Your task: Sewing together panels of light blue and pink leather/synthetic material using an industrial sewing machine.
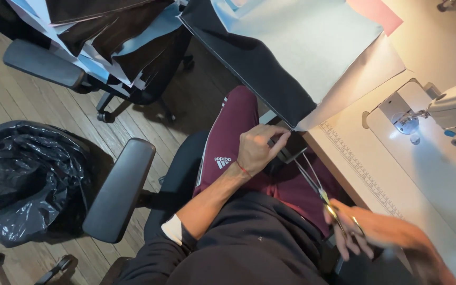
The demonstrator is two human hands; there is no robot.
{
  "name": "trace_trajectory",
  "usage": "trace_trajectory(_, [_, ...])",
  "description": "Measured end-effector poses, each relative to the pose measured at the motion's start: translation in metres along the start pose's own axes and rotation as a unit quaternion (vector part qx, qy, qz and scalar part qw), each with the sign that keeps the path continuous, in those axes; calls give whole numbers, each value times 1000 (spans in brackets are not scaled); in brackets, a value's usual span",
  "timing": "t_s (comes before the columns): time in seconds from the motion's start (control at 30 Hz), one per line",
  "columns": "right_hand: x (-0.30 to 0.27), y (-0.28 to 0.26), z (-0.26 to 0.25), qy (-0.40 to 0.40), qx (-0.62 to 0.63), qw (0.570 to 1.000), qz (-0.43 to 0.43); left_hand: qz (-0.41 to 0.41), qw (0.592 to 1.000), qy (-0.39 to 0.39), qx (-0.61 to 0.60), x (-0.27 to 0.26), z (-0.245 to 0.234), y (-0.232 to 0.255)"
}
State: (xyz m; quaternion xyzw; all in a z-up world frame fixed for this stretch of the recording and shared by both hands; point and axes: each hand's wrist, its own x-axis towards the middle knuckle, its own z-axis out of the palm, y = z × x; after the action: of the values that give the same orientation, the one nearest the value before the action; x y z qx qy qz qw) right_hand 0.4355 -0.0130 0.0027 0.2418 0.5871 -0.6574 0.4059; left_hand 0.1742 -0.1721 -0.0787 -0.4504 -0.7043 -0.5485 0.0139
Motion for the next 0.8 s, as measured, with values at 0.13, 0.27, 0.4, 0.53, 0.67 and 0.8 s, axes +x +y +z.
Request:
trace_trajectory(0.13, [15,-51,-27,23,-117,992,39,2,1000,-1,6,1,-4,3])
trace_trajectory(0.27, [30,-69,-54,57,-213,974,59,19,1000,7,7,4,-5,1])
trace_trajectory(0.4, [40,-94,-57,43,-281,958,45,17,1000,0,-18,3,-6,3])
trace_trajectory(0.53, [47,-91,-63,41,-295,952,71,14,1000,-9,-18,1,-5,0])
trace_trajectory(0.67, [51,-87,-66,43,-282,956,65,23,1000,-10,-9,0,-7,0])
trace_trajectory(0.8, [47,-81,-62,55,-268,961,51,31,999,-22,4,-3,-11,-3])
